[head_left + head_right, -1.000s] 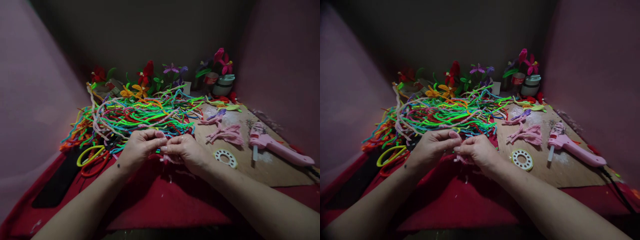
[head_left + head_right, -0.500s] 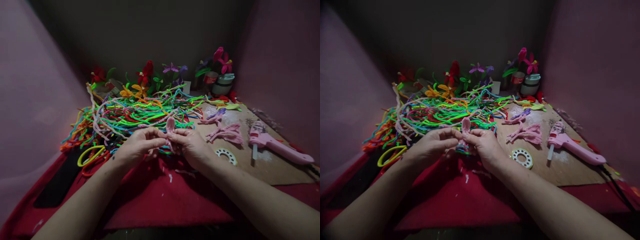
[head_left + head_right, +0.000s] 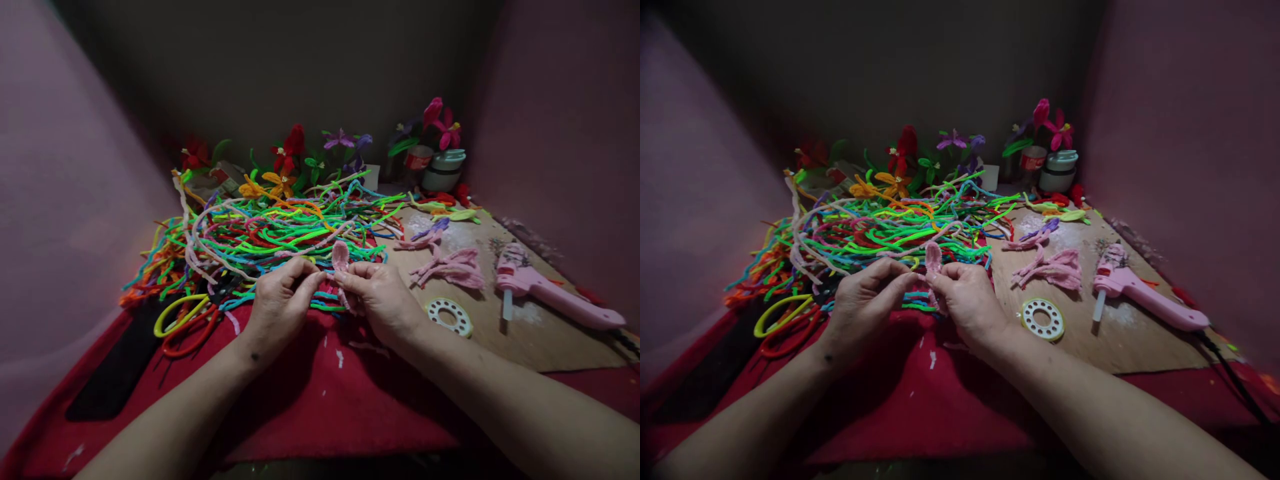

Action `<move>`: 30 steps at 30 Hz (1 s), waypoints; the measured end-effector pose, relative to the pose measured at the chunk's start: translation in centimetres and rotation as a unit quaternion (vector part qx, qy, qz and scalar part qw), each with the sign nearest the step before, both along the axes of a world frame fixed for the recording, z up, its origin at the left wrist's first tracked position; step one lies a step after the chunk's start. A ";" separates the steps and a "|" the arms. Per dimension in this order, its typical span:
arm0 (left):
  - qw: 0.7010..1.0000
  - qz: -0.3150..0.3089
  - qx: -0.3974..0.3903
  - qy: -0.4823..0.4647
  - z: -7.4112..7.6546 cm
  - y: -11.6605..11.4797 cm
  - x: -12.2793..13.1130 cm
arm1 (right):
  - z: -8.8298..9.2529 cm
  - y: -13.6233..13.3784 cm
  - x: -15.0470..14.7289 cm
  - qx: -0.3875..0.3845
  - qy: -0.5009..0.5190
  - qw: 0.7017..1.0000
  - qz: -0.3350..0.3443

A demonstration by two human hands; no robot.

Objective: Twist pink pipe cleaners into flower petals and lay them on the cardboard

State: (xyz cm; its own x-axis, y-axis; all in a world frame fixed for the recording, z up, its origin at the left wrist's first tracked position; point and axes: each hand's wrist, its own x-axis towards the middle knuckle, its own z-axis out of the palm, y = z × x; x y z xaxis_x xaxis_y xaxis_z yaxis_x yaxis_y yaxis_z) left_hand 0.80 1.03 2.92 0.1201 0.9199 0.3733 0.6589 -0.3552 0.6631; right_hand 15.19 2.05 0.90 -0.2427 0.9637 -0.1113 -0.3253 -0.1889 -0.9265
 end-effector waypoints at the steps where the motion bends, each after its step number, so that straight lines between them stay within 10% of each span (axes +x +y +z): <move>1: 1.000 0.007 -0.019 -0.012 0.1 0.0 0.1 | 0.0 0.1 0.0 -0.008 0.009 1.000 0.007; 14: 0.974 -0.059 -0.160 -0.148 0.8 0.4 -0.1 | 0.2 0.6 0.5 -0.007 0.046 0.998 0.049; 22: 0.993 -0.003 -0.050 -0.103 0.7 0.1 0.0 | 0.2 0.6 0.4 -0.031 -0.017 0.999 0.042; 30: 0.844 -0.098 -0.397 -0.347 -0.4 1.1 -0.2 | 0.0 0.6 0.3 0.007 0.004 1.000 -0.008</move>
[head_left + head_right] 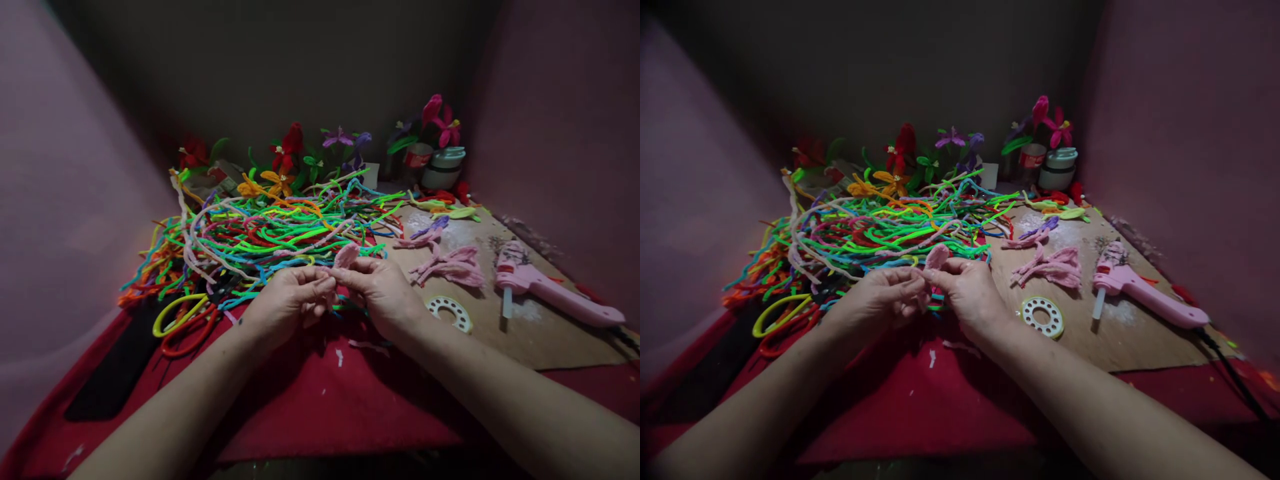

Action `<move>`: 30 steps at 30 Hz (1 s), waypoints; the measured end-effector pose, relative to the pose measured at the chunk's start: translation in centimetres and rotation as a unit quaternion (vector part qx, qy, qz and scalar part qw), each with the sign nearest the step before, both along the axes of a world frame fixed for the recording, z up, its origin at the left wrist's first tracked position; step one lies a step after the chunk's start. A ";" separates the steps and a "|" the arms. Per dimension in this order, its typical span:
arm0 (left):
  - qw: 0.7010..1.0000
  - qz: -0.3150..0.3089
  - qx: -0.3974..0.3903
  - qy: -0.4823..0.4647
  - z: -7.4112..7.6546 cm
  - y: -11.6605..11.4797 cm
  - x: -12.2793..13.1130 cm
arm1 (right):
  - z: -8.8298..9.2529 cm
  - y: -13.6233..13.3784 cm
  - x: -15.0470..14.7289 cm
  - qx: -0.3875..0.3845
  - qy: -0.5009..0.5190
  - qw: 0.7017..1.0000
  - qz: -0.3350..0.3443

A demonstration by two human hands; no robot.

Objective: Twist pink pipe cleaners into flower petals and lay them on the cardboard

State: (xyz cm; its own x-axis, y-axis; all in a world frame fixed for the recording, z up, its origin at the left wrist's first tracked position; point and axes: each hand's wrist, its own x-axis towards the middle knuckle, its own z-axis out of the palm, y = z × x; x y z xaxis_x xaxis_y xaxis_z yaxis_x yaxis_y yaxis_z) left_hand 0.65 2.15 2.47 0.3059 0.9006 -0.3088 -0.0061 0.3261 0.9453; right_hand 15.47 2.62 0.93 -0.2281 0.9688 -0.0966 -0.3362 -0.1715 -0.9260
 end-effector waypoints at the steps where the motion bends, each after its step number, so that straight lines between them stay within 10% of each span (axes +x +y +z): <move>1: 1.000 -0.007 -0.014 0.000 0.0 -0.1 0.1 | 0.0 -0.1 -0.1 0.007 -0.005 1.000 -0.005; 17: 0.998 -0.056 -0.013 -0.018 0.0 -0.7 0.2 | -0.4 0.2 0.0 -0.008 0.012 1.000 -0.018; 25: 0.982 -0.072 0.083 0.151 0.9 -0.4 0.3 | -0.4 0.2 -0.1 -0.033 0.060 0.998 -0.010; 30: 0.927 0.025 0.215 0.307 4.0 -2.4 -4.5 | -0.2 0.2 0.0 -0.047 0.039 0.998 -0.035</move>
